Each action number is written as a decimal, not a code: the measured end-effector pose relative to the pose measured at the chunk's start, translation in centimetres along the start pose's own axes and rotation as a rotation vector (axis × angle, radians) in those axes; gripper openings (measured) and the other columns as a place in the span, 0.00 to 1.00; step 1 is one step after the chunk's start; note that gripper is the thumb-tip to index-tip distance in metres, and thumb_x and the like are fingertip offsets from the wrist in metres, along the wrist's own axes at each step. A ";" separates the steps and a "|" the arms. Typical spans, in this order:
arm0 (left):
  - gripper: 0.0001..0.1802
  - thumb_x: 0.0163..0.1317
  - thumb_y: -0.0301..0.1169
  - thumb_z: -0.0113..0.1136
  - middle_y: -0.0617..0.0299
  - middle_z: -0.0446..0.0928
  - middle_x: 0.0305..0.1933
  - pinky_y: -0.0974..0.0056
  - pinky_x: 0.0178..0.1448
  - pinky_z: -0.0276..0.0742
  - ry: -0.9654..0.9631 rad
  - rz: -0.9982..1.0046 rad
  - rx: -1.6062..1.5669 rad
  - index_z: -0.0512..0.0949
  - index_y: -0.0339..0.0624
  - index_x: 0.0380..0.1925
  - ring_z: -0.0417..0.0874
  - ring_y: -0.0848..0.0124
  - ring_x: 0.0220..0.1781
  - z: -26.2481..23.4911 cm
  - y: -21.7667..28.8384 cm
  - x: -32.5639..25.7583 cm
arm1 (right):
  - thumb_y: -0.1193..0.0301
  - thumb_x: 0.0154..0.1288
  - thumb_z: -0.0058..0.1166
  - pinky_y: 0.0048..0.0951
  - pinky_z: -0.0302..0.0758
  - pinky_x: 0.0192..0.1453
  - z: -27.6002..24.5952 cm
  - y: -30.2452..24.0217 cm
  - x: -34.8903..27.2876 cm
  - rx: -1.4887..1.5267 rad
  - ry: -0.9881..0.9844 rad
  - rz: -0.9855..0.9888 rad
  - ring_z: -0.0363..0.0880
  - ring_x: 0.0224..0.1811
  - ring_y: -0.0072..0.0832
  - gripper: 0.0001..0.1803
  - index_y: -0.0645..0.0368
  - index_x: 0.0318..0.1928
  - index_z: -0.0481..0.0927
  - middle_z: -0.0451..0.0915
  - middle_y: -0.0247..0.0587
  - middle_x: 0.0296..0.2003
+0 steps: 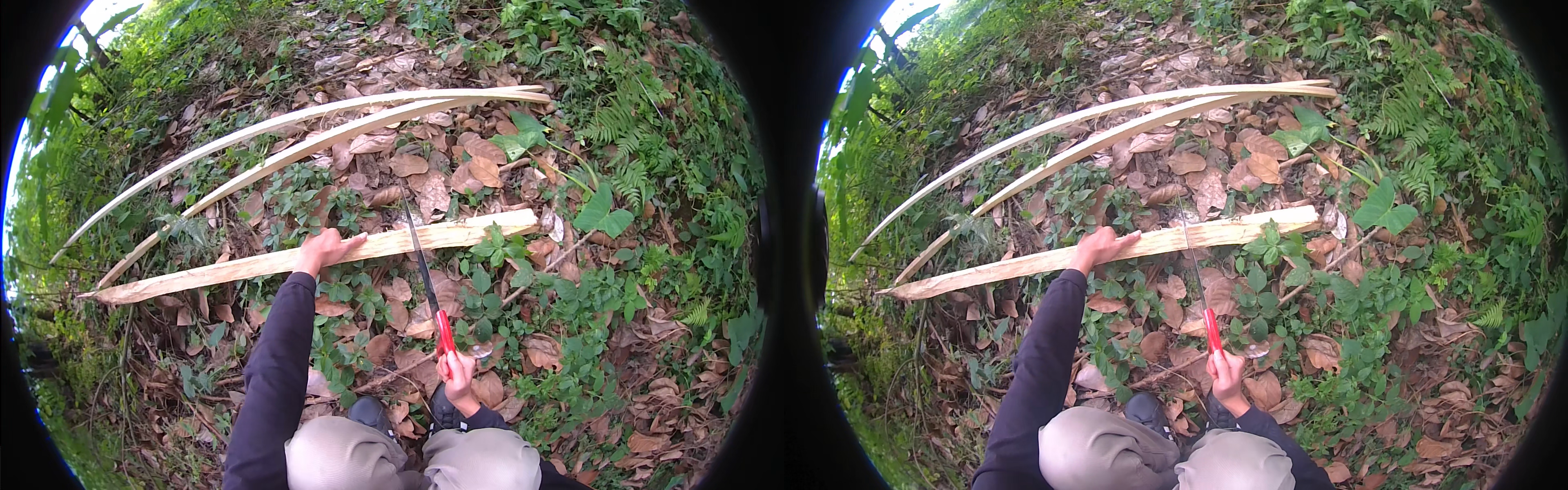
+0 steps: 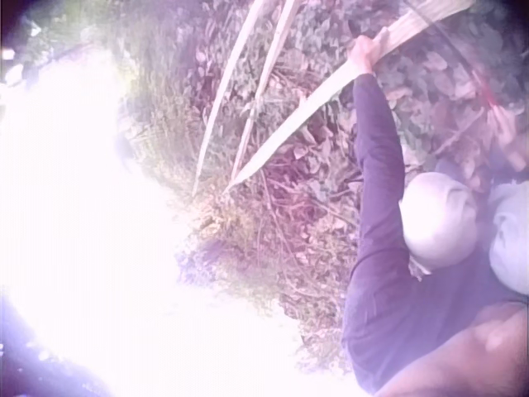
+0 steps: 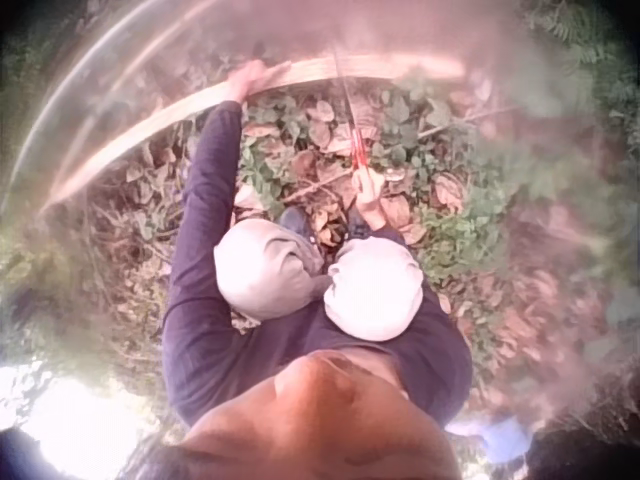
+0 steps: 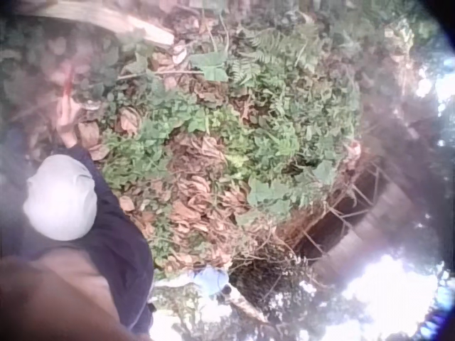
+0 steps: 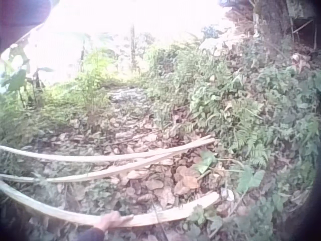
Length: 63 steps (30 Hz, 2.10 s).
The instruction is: The person uses a red-handled hand saw to cut long, thin strips of light-colored wood lying on the forest floor. They hold the wood steady with one hand while sawing with the other, creating smaller pieces from the longer strips.
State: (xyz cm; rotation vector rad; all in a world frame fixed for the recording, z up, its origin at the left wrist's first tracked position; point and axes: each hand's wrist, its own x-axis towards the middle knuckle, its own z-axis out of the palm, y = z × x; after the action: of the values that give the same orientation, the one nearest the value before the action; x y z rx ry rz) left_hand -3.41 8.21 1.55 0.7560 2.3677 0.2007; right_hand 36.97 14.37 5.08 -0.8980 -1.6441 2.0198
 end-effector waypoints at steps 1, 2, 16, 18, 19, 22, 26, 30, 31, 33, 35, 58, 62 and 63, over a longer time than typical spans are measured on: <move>0.56 0.57 0.80 0.42 0.33 0.84 0.44 0.47 0.60 0.76 -0.001 0.004 -0.002 0.85 0.26 0.34 0.86 0.45 0.51 0.2 -0.1 0.0 | 0.66 0.78 0.40 0.24 0.53 0.20 -0.1 0.1 0.1 -0.006 0.004 -0.006 0.59 0.14 0.17 0.24 0.60 0.19 0.64 0.65 0.30 0.14; 0.56 0.58 0.80 0.42 0.34 0.84 0.43 0.47 0.60 0.76 0.004 0.009 0.007 0.85 0.26 0.34 0.86 0.45 0.51 0.0 -0.3 0.1 | 0.68 0.76 0.42 0.25 0.53 0.20 -0.1 0.4 0.3 -0.001 0.009 -0.016 0.60 0.13 0.18 0.24 0.61 0.18 0.64 0.64 0.30 0.13; 0.23 0.48 0.43 0.60 0.47 0.85 0.30 0.48 0.42 0.83 0.219 0.384 0.328 0.81 0.38 0.40 0.88 0.50 0.35 2.6 3.2 1.9 | 0.66 0.77 0.44 0.24 0.56 0.19 1.2 -6.0 3.7 0.003 -0.004 0.074 0.63 0.13 0.17 0.26 0.62 0.18 0.67 0.66 0.30 0.12; 0.19 0.48 0.40 0.58 0.45 0.85 0.30 0.48 0.43 0.83 0.167 0.347 0.295 0.83 0.38 0.34 0.88 0.50 0.36 1.5 4.1 2.1 | 0.63 0.80 0.41 0.22 0.53 0.19 0.8 -4.7 4.2 0.021 -0.018 0.045 0.58 0.13 0.16 0.26 0.60 0.20 0.65 0.65 0.31 0.15; 0.17 0.47 0.40 0.58 0.43 0.84 0.30 0.48 0.42 0.83 0.199 0.359 0.273 0.82 0.38 0.30 0.88 0.49 0.36 1.8 4.3 2.2 | 0.63 0.80 0.41 0.22 0.53 0.19 0.5 -4.4 4.2 0.023 -0.029 0.034 0.58 0.13 0.16 0.26 0.60 0.20 0.65 0.65 0.31 0.14; 0.17 0.46 0.39 0.57 0.42 0.83 0.28 0.47 0.42 0.82 0.236 0.343 0.261 0.81 0.37 0.30 0.86 0.46 0.33 2.3 3.7 1.8 | 0.65 0.78 0.43 0.23 0.55 0.19 0.4 -4.1 4.0 0.042 -0.039 0.057 0.61 0.13 0.17 0.26 0.61 0.18 0.67 0.66 0.30 0.13; 0.17 0.45 0.39 0.59 0.43 0.81 0.24 0.47 0.38 0.80 0.301 0.388 0.285 0.78 0.38 0.31 0.85 0.46 0.30 3.4 2.8 1.6 | 0.66 0.77 0.44 0.24 0.56 0.19 1.4 -4.7 4.5 0.018 -0.014 0.041 0.63 0.13 0.17 0.26 0.62 0.17 0.67 0.66 0.30 0.12; 0.17 0.45 0.39 0.59 0.45 0.81 0.25 0.47 0.36 0.79 0.327 0.427 0.292 0.77 0.38 0.32 0.85 0.46 0.30 2.9 3.5 1.8 | 0.66 0.77 0.43 0.25 0.56 0.19 1.0 -4.0 5.0 0.109 -0.027 0.056 0.63 0.12 0.18 0.25 0.62 0.18 0.68 0.66 0.30 0.12; 0.17 0.45 0.39 0.59 0.45 0.82 0.25 0.47 0.37 0.79 0.320 0.417 0.288 0.77 0.38 0.32 0.85 0.46 0.30 2.9 3.7 1.5 | 0.66 0.77 0.43 0.25 0.56 0.19 1.0 -3.1 6.0 -0.035 -0.013 -0.047 0.63 0.12 0.18 0.25 0.62 0.19 0.67 0.66 0.31 0.12; 0.17 0.45 0.39 0.60 0.45 0.82 0.25 0.47 0.37 0.79 0.327 0.412 0.282 0.77 0.38 0.32 0.85 0.46 0.30 2.7 4.2 1.5 | 0.65 0.77 0.43 0.25 0.56 0.19 1.1 -2.3 6.7 -0.017 -0.023 -0.044 0.63 0.12 0.18 0.26 0.62 0.18 0.67 0.66 0.31 0.12; 0.17 0.46 0.40 0.60 0.45 0.82 0.25 0.47 0.37 0.79 0.348 0.417 0.274 0.77 0.39 0.32 0.85 0.46 0.30 2.6 4.2 1.9 | 0.64 0.76 0.43 0.25 0.56 0.19 1.1 -2.0 6.9 -0.053 -0.031 -0.088 0.64 0.12 0.18 0.26 0.62 0.18 0.67 0.66 0.31 0.12; 0.21 0.38 0.39 0.63 0.38 0.84 0.33 0.48 0.48 0.83 0.036 0.349 0.108 0.84 0.32 0.29 0.87 0.44 0.40 1.6 4.4 1.6 | 0.64 0.79 0.41 0.23 0.55 0.19 0.1 -1.3 8.5 0.214 -0.076 0.067 0.60 0.13 0.16 0.25 0.60 0.20 0.66 0.65 0.29 0.14; 0.22 0.38 0.40 0.65 0.36 0.83 0.34 0.49 0.49 0.84 -0.031 0.336 0.082 0.84 0.29 0.27 0.87 0.44 0.41 0.6 4.8 1.4 | 0.64 0.79 0.40 0.22 0.54 0.20 1.0 -1.9 7.7 0.152 -0.037 0.082 0.59 0.14 0.15 0.25 0.60 0.21 0.66 0.65 0.28 0.15; 0.22 0.38 0.40 0.65 0.36 0.83 0.34 0.49 0.49 0.84 -0.009 0.346 0.090 0.84 0.29 0.27 0.87 0.44 0.42 0.9 4.8 1.1 | 0.61 0.81 0.37 0.23 0.53 0.18 0.9 -1.5 7.4 0.063 -0.066 0.032 0.57 0.12 0.17 0.26 0.58 0.22 0.64 0.62 0.30 0.13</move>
State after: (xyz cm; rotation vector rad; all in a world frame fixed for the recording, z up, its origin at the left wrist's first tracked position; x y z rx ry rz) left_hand -1.34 12.81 1.83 1.2057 2.2353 0.2361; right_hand 30.86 18.91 4.88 -0.8492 -1.6001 2.1314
